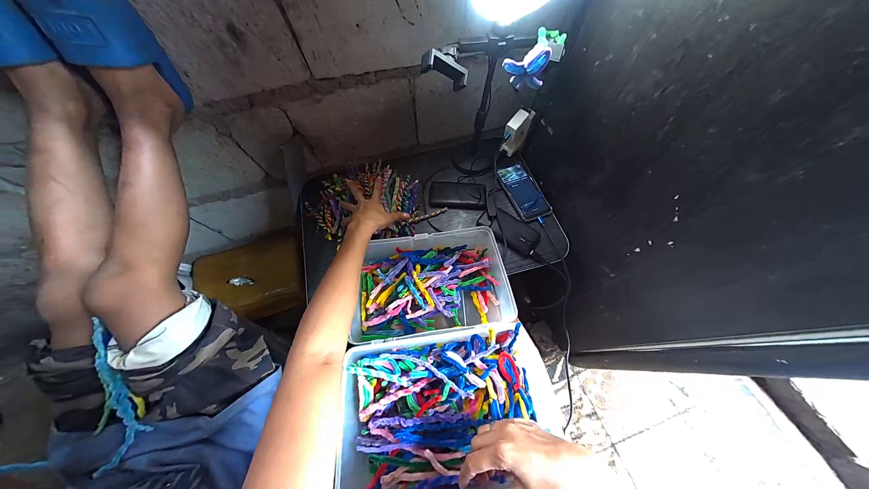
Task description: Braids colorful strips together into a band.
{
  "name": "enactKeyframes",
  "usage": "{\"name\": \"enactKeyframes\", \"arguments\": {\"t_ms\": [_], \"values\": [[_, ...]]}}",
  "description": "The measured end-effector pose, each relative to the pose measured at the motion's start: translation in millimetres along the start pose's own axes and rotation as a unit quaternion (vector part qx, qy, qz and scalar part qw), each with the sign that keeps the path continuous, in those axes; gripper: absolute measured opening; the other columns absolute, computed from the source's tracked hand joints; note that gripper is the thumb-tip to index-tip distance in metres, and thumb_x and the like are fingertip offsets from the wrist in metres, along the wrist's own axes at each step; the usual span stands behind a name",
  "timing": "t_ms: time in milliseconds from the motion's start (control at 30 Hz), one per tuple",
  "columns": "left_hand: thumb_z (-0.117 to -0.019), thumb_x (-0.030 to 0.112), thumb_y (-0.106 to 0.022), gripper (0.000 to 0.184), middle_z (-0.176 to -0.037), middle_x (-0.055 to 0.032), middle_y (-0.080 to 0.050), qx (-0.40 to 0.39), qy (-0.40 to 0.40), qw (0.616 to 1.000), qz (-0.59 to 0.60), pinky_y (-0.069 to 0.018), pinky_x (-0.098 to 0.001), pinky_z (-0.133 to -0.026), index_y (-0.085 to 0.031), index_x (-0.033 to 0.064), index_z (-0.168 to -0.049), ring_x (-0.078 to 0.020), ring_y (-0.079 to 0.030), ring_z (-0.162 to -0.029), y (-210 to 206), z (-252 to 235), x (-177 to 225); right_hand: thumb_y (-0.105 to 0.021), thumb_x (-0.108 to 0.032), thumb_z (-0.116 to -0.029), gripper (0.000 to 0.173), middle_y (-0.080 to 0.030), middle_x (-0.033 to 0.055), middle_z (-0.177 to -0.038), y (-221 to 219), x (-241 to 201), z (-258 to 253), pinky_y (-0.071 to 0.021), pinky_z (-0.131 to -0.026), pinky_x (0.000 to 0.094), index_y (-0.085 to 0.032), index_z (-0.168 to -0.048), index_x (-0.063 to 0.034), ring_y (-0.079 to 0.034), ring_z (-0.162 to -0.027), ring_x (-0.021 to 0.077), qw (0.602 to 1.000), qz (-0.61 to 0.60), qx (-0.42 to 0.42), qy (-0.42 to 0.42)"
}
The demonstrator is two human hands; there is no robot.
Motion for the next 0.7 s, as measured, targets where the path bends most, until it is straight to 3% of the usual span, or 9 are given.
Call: {"name": "enactKeyframes", "arguments": {"t_ms": [133, 233, 367, 433, 533, 600, 700], "values": [[-0.0901, 0.056, -0.072, 0.101, -0.167, -0.0297, 0.016, 0.038, -0.045, 0.998, -0.001, -0.0217, -0.0814, -0.107, -0.01, 0.0323, -0.167, -0.065, 0.001, -0.148, 17, 37, -2, -0.069, -0.011, -0.0948, 0.016, -0.071, 0.0174, -0.091, -9, -6, 1, -0.0551, -0.08, 0.0497, -0.075, -0.107, -0.0029, -0.07, -0.089, 0.0349, 1.0, 0.017, 0.005, 0.014], [-0.0933, 0.054, -0.069, 0.096, -0.167, -0.0304, 0.012, 0.053, -0.088, 0.995, 0.016, -0.025, -0.0757, -0.111, -0.012, 0.0285, -0.167, -0.0617, -0.007, -0.15, 25, 68, -5, -0.067, -0.018, -0.0969, 0.019, -0.072, 0.0152, -0.091, -13, -5, 3, -0.0548, -0.08, 0.0474, -0.075, -0.107, -0.0033, -0.07, -0.088, 0.0315, 0.999, 0.026, 0.024, 0.029], [-0.0963, 0.046, -0.069, 0.09, -0.168, -0.0311, 0.008, 0.039, -0.147, 0.985, 0.076, -0.0275, -0.068, -0.115, -0.016, 0.0239, -0.167, -0.0571, -0.013, -0.151, 29, 119, -9, -0.063, -0.026, -0.1008, 0.027, -0.074, 0.0096, -0.09, 0, -10, 10, -0.0578, -0.08, 0.0332, -0.076, -0.102, -0.0024, -0.071, -0.085, 0.0186, 0.987, 0.025, 0.148, 0.056], [-0.0968, 0.041, -0.07, 0.087, -0.168, -0.0309, 0.005, 0.04, -0.177, 0.978, 0.103, -0.0295, -0.0662, -0.115, -0.022, 0.0199, -0.165, -0.0546, -0.017, -0.151, 27, 146, -10, -0.062, -0.026, -0.1013, 0.027, -0.074, 0.0075, -0.091, 16, -11, 16, -0.0576, -0.081, 0.0275, -0.076, -0.102, -0.0035, -0.071, -0.085, 0.0139, 0.972, 0.061, 0.225, 0.03], [-0.0982, 0.036, -0.069, 0.074, -0.167, -0.0311, -0.008, 0.035, -0.237, 0.962, 0.131, -0.0298, -0.0646, -0.115, -0.035, 0.011, -0.16, -0.0506, -0.022, -0.151, 21, 187, -12, -0.062, -0.024, -0.1002, 0.025, -0.074, 0.0095, -0.089, 36, -7, 25, -0.0579, -0.078, 0.0316, -0.075, -0.102, -0.0032, -0.071, -0.082, 0.0184, 0.935, 0.171, 0.307, -0.039], [-0.0977, 0.034, -0.069, 0.066, -0.164, -0.0301, -0.022, 0.027, -0.275, 0.951, 0.142, -0.0369, -0.0639, -0.109, -0.046, 0.0057, -0.153, -0.0486, -0.033, -0.147, 16, 210, -15, -0.062, -0.023, -0.0993, 0.025, -0.073, 0.0118, -0.09, 42, -2, 27, -0.0582, -0.076, 0.0365, -0.075, -0.104, -0.0027, -0.071, -0.081, 0.023, 0.909, 0.223, 0.343, -0.078], [-0.0979, 0.03, -0.068, 0.054, -0.159, -0.0253, -0.037, 0.004, -0.308, 0.94, 0.149, -0.045, -0.0586, -0.105, -0.056, 0.0041, -0.144, -0.0423, -0.047, -0.138, 3, 242, -18, -0.064, -0.022, -0.0983, 0.029, -0.072, 0.0177, -0.101, 44, 3, 21, -0.0584, -0.076, 0.0479, -0.073, -0.117, -0.0018, -0.071, -0.088, 0.0327, 0.878, 0.272, 0.366, -0.142]]}}
Point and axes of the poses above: each hand's wrist, its own z-axis away from the middle knuckle, its own y-axis out of the back of the hand, x = y × z, the point moved 4 cm from there along -z, towards the middle knuckle
